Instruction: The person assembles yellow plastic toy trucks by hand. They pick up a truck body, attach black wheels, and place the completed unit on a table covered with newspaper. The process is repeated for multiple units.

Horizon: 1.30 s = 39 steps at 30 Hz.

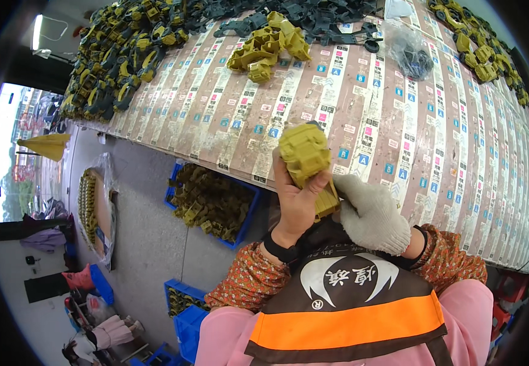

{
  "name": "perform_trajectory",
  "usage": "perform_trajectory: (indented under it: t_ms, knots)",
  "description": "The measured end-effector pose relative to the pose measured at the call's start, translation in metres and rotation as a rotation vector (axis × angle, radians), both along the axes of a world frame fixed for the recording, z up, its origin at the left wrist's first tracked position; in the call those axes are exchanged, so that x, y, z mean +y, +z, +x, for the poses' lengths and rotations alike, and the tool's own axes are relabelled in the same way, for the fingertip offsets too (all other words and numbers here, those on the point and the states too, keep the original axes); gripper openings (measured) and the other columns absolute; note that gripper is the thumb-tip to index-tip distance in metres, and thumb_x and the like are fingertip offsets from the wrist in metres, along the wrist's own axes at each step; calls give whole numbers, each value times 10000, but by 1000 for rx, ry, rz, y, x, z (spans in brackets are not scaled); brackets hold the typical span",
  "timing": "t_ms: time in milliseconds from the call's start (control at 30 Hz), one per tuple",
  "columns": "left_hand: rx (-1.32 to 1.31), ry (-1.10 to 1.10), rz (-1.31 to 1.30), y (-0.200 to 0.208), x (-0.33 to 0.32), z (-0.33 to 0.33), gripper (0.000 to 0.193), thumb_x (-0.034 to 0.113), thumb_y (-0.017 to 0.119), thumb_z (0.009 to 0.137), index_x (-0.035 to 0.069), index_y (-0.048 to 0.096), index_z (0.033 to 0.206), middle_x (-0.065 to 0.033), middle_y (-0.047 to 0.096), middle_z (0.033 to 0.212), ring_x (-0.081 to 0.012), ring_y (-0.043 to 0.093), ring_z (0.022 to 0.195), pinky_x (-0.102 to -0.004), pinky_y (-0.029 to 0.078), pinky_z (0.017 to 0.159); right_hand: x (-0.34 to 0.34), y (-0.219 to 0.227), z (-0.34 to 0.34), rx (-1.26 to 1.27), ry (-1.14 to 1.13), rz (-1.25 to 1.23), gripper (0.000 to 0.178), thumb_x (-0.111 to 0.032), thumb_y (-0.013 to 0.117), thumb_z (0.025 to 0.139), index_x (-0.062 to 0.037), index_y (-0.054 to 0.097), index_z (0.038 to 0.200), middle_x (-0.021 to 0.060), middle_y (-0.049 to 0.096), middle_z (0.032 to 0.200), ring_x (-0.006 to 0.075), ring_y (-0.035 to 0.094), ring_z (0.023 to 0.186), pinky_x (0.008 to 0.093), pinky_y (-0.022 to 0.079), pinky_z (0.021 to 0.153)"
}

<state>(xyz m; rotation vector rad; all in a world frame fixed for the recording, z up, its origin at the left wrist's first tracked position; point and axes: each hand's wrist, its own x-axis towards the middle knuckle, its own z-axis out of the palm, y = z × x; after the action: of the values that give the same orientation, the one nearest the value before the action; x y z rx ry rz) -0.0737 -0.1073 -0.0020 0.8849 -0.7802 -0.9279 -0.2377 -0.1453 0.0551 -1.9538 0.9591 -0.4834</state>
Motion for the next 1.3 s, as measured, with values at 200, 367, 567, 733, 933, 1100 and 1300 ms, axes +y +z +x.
perform_trajectory:
  t_ms: [200,367,567,733,933,1100,1300]
  knots:
    - [-40,-121,56,6,-8,3,568,36,767,972,91,430,1426,-32,613,1287,-131,632,1118,-300,524,980,-18,0,-5,57,62,103,285,-66,581,866,-42,678,1133,255,711,844,456,718,831,527,571,743]
    - [-270,-364,381,16,-18,25,611,114,763,976,98,393,1461,-76,610,1216,-166,639,1100,-326,534,952,-66,16,-11,-110,-160,10,387,-92,635,871,-47,675,1253,207,747,1090,340,749,972,434,598,870]
    - [-138,-699,599,37,-25,48,680,215,707,1021,109,302,1557,-152,641,1233,-228,674,1060,-364,558,907,-93,24,-13,-95,233,12,480,-166,750,883,-67,635,1339,115,708,1157,217,690,1053,364,556,915]
    - [549,-727,281,-1,-13,72,801,492,645,1041,177,239,1656,-178,577,1460,-310,600,1326,-436,510,1061,-104,5,-37,-303,-12,591,455,-245,776,920,-4,633,1278,84,693,1054,153,674,909,311,576,791]
    - [459,-310,222,0,-30,36,624,296,718,1026,147,431,1560,-60,562,1484,-251,543,1376,-489,451,1130,-102,6,-12,-187,-35,542,396,-289,704,989,7,665,1250,107,714,1081,177,708,911,327,598,739]
    - [654,-196,342,-10,-48,48,373,255,674,1061,107,552,1381,-23,649,1221,-173,650,1126,-407,563,988,-178,-4,-4,6,-111,94,309,-265,663,994,-19,739,1166,144,769,1027,231,734,921,371,574,865]
    - [527,-148,342,-16,-43,54,365,235,658,1066,103,527,1380,-24,647,1195,-154,671,1068,-351,593,919,-303,-42,6,460,-461,-609,277,-209,616,950,11,652,1114,288,703,1081,482,694,1029,531,560,891]
